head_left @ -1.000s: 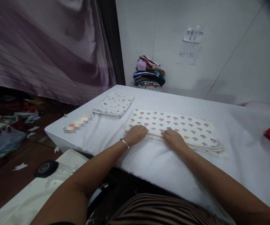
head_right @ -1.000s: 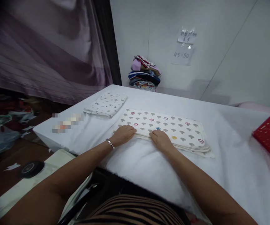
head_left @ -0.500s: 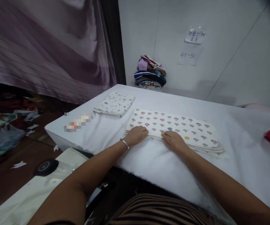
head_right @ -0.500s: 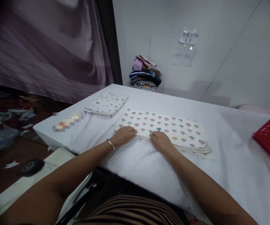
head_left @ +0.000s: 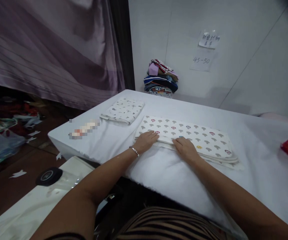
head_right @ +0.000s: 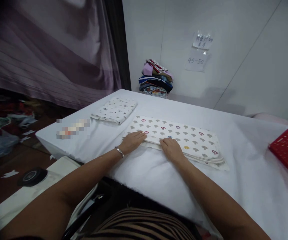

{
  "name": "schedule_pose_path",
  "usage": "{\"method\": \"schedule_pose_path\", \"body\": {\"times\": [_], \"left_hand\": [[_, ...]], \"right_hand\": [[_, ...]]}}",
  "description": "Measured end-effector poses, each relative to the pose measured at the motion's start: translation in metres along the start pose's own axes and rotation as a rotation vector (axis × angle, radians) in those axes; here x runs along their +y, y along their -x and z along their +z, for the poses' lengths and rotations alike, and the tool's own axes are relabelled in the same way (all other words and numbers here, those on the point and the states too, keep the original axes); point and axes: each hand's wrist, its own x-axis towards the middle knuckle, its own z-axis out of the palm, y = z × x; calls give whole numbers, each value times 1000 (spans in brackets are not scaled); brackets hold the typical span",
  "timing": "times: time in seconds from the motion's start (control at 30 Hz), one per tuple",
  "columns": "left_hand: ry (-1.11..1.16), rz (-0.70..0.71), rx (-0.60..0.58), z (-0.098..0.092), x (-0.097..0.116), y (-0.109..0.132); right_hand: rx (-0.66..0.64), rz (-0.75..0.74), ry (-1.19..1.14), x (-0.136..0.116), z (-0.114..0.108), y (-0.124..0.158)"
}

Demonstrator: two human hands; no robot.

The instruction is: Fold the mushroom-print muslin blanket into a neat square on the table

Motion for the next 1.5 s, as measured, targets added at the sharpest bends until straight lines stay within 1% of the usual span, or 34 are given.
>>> {"method": "schedule_pose_path", "body": {"times": [0.07,0.13,0.23,0.33,0.43,0.5,0.6,0.7,0.77,0.83,0.93,1.03,1.17,1.27,1.4,1.5], "left_hand": [[15,21,-29,3,0,4],[33,14,-60,6,2,8],[52,-20,-68,9,4,12],[64,-24,-79,10,5,14],[71,-24,-96,9,5,16],[77,-30,-98,10,5,18],[93,-35,-69,13,5,20],[100,-25,-32,17,4,22],[100,-23,-12,19,3,23],[109,-30,4,19,3,24],[131,-40,15,19,3,25],[153,-45,9,20,3,26],[173,-57,-6,21,2,27],[173,-61,-3,20,2,27],[189,-94,-9,17,3,27],[203,-100,-30,14,4,25]], "right_hand": [[-27,-23,1,-2,4,1],[-51,-33,-12,-3,8,3],[-66,-21,-27,-4,11,4],[-73,-14,-39,-4,11,4],[-88,-6,-74,-7,6,5],[-101,25,-120,-10,-1,4],[-130,93,-272,-9,-13,-2],[-121,167,-410,5,-16,-18],[-102,229,-411,22,-11,-33],[-117,289,-356,42,1,-52],[-223,402,-228,67,20,-80],[-355,493,-183,83,38,-104],[-449,524,-226,98,56,-125],[-495,534,-274,111,65,-133],[-527,512,-336,121,71,-136],[-567,478,-386,121,73,-144]]}}
